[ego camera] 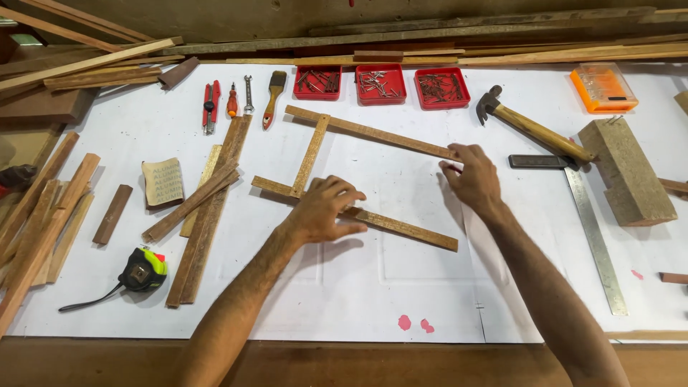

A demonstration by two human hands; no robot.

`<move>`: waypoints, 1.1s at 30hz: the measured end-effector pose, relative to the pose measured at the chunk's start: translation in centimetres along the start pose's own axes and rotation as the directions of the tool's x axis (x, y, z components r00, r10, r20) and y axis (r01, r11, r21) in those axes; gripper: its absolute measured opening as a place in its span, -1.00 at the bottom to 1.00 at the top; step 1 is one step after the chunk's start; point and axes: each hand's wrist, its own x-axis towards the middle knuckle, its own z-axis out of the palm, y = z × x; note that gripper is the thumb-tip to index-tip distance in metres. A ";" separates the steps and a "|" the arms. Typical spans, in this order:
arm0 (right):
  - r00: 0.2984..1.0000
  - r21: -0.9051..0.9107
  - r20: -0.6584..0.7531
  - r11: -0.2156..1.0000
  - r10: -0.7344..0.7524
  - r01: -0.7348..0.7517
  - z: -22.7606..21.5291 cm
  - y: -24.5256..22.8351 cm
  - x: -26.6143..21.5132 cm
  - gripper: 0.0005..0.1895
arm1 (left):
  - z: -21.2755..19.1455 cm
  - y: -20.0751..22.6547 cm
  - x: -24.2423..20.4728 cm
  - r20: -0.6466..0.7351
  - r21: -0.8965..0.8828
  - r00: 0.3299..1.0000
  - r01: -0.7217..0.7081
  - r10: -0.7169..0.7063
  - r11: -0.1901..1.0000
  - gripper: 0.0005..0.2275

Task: The person assembles a small wooden frame structure on a workbench. They position and align wood strips, measure pieces with a tape measure and a steel ruler, mark cut or nail positions with a pencil, take nails from red trays, and hammer nails to fasten a cross piece to the frame, pressing the assembly together by hand.

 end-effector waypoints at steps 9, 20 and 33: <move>0.989 -0.083 0.055 0.988 0.136 -0.131 -0.6 1.7 0.6 -0.67 | -0.2 -1.1 0.1 0.142 0.029 0.980 0.136 -0.138 0.990 -0.70; 0.994 -0.023 0.054 0.995 0.096 -0.095 0.6 1.3 -1.0 -0.67 | -3.4 -1.8 -1.1 0.166 0.044 0.960 0.221 -0.225 0.974 -0.78; 0.987 -0.030 0.108 0.992 0.123 -0.120 0.2 1.5 -1.3 -0.64 | -2.3 -1.2 -1.3 0.070 0.128 0.964 0.245 -0.255 0.961 -0.73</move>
